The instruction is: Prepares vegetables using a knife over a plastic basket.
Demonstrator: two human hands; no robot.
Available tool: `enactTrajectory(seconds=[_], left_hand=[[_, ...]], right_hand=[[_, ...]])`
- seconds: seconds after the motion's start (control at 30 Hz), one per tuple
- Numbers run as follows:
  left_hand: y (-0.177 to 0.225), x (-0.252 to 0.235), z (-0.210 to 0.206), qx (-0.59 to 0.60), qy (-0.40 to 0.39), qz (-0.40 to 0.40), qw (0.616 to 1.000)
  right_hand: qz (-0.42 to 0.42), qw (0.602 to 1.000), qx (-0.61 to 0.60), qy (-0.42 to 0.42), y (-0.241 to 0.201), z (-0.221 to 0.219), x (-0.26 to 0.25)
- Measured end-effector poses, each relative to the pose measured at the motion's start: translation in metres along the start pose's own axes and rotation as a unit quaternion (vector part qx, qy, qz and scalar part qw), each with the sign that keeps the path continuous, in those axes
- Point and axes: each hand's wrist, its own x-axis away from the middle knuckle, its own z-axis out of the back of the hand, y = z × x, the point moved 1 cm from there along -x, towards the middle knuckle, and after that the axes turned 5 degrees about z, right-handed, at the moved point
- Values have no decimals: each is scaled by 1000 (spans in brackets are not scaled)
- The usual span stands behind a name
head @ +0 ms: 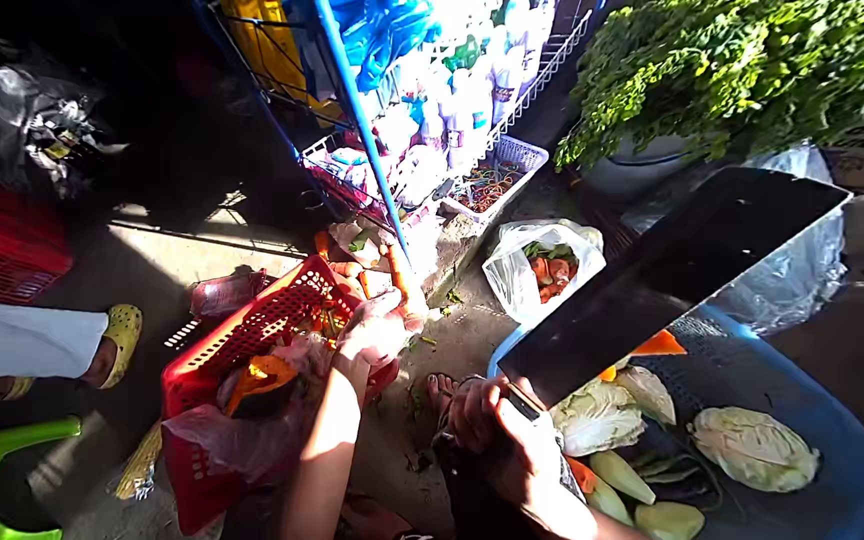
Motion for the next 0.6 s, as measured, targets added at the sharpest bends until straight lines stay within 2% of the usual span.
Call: enactTrajectory(seconds=[0.1, 0.23, 0.33, 0.4, 0.47, 0.6], left_hand=[[17, 64, 15, -85, 11, -51, 995], [12, 110, 62, 1, -84, -166, 983], [8, 137, 86, 63, -136, -162, 975], [2, 156, 98, 82, -142, -161, 973], [-6, 172, 108, 93, -137, -164, 973], [-21, 194, 129, 39, -103, -214, 971]], right_hand=[[8, 996, 86, 3, -4, -2, 0], [8, 983, 181, -40, 2, -4, 1], [-28, 958, 256, -123, 11, -6, 6], [-65, 937, 305, -156, 16, -18, 11], [-83, 915, 350, -183, 22, -32, 14], [-71, 861, 443, -240, 34, -46, 4]])
